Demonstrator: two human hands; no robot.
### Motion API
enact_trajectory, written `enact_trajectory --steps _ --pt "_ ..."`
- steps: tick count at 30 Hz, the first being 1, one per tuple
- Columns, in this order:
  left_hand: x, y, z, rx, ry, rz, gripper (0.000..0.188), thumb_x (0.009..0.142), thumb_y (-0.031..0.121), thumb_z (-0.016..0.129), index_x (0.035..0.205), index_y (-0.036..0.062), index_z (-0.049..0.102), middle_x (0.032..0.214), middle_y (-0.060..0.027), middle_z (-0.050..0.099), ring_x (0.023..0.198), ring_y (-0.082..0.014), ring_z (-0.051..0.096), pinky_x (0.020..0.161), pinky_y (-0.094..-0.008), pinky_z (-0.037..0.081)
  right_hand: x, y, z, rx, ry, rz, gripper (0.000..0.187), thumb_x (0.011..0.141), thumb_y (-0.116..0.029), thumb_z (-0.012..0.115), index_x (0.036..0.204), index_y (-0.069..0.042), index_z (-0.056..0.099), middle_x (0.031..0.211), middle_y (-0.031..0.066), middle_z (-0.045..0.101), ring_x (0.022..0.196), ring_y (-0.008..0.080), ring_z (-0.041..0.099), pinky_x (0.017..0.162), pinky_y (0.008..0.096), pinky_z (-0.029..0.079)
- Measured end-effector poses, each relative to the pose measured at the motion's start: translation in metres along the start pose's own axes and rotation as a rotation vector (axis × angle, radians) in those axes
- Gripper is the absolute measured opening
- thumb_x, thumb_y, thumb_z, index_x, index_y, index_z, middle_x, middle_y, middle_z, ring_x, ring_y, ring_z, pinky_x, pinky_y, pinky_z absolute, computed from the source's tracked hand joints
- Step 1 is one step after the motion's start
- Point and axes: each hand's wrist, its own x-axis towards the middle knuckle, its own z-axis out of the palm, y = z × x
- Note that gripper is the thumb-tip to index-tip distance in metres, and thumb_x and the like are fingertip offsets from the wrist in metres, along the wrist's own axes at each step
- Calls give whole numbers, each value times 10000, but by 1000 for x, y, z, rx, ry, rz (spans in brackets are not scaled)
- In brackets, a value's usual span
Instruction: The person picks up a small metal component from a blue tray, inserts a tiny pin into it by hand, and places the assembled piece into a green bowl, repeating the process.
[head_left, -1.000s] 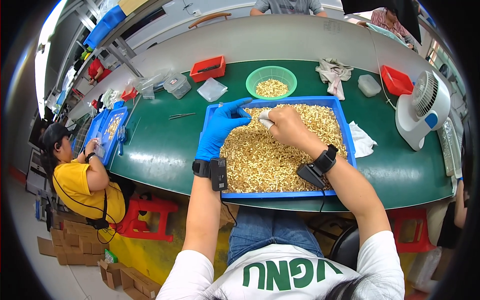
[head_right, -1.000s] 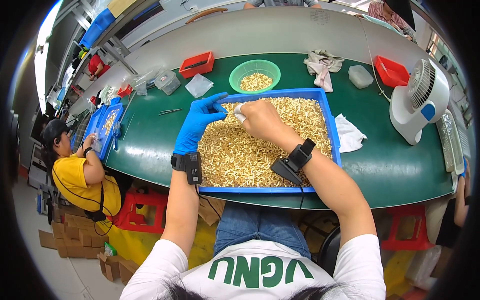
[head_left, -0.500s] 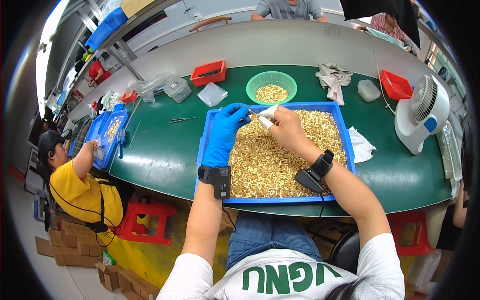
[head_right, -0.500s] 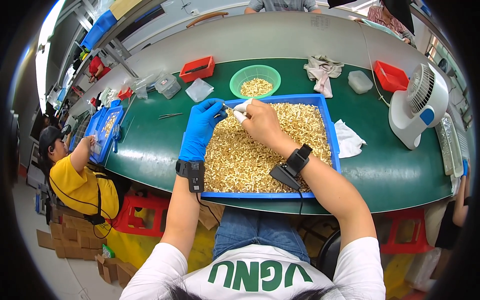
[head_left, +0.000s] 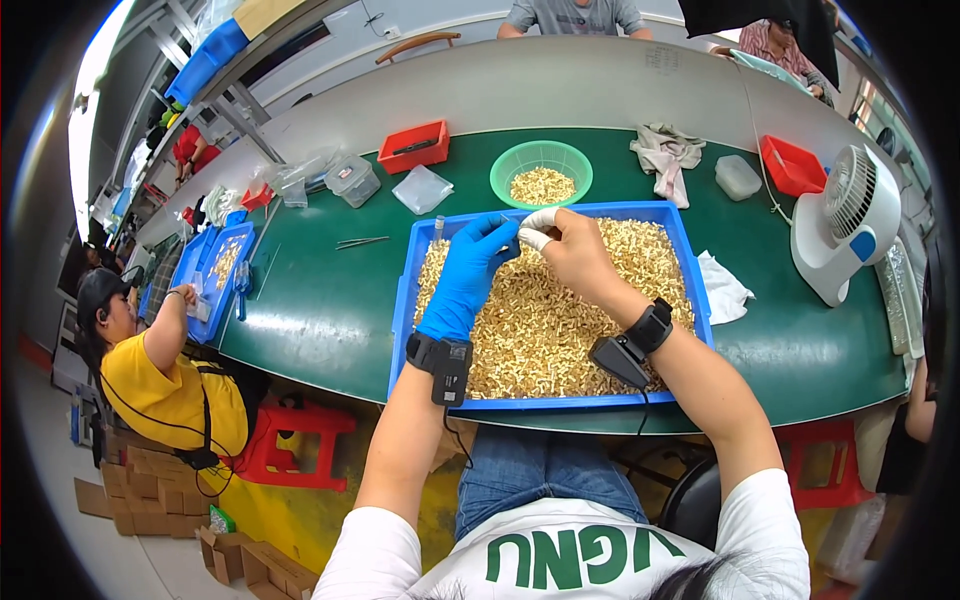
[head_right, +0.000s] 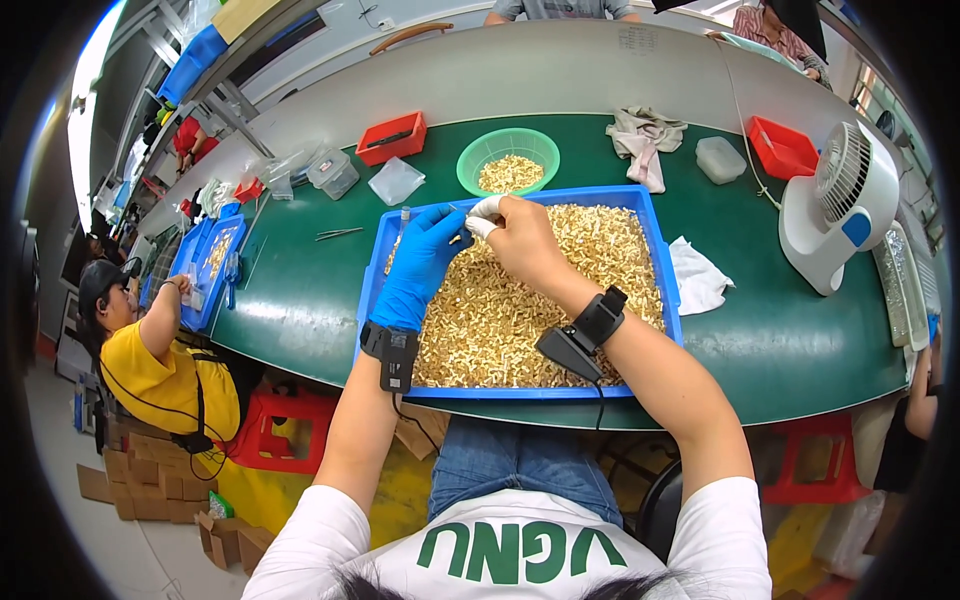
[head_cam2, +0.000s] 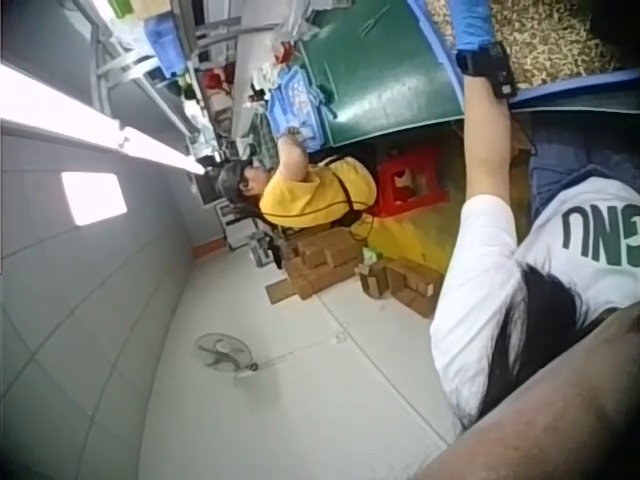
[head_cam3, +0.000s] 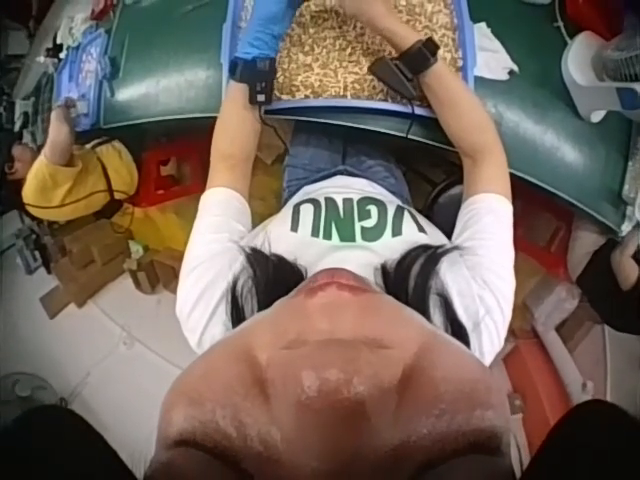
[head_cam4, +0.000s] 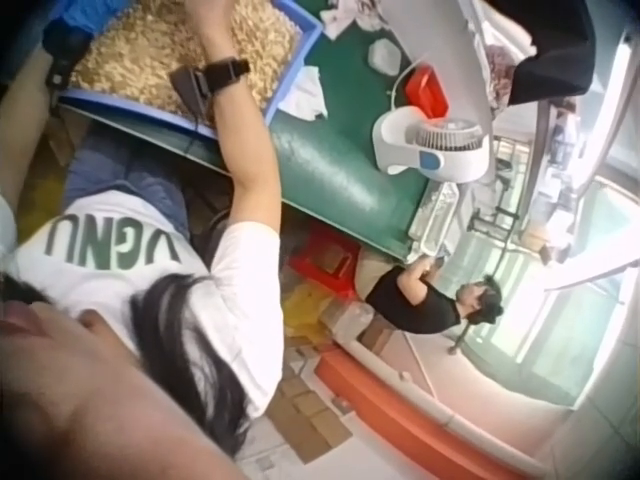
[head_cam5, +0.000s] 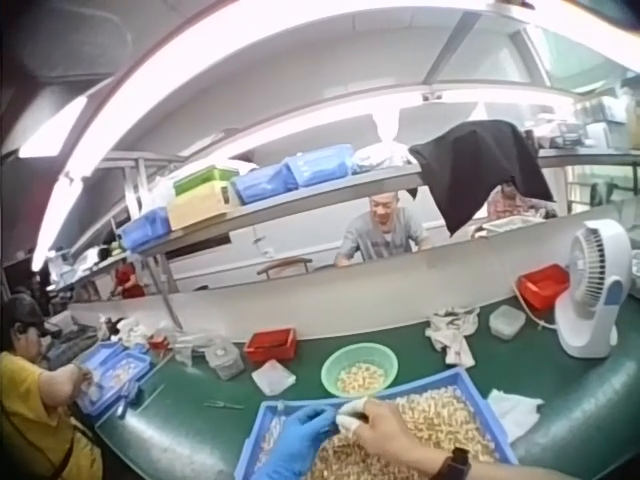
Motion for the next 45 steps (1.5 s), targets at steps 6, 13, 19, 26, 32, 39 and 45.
enact_trajectory --steps 6,13,19,26,32,39,45 --pt "8 5 -28 -287 7 110 128 819 96 604 926 28 585 851 -41 593 762 -147 572 693 -257 471 3 2 -8 -255 -281 -144 120 765 -116 605 816 -13 639 740 166 615 663 304 596 603 377 461" --pt "-2 16 -11 101 97 150 161 819 66 594 962 -7 590 888 -100 623 756 -167 617 710 -271 501 5 -2 -14 -411 -266 -176 124 780 -125 605 827 -16 641 749 156 620 665 283 602 607 350 465" --pt "-5 18 0 271 82 148 161 815 45 590 952 -40 605 874 -110 635 700 -149 615 685 -251 498 11 4 -21 -351 -116 -258 129 799 -110 600 872 -9 631 761 148 624 668 266 610 610 325 474" --pt "-3 11 0 350 -15 164 166 807 34 598 950 -49 611 849 -93 637 682 -127 593 647 -237 477 9 3 -13 -129 -5 -274 125 805 -121 593 864 -13 615 750 157 612 676 317 590 591 382 455" --pt "-3 13 -1 353 21 158 159 805 24 594 945 -48 613 833 -82 632 704 -118 588 658 -231 476 10 11 -15 -296 19 -329 124 793 -144 606 840 -31 625 731 142 604 674 307 582 580 387 449" --pt "-1 12 -6 235 71 199 137 803 8 581 929 -35 617 836 -70 624 710 -119 589 693 -225 487 9 10 -15 -464 -21 -360 121 774 -170 621 798 -52 641 693 116 588 655 293 571 561 395 440" --pt "1 10 -8 240 68 192 136 800 4 581 926 -34 618 837 -70 623 719 -121 591 702 -226 488 9 9 -16 -441 8 -365 110 760 -141 644 819 -48 649 681 102 596 652 263 575 562 356 450"
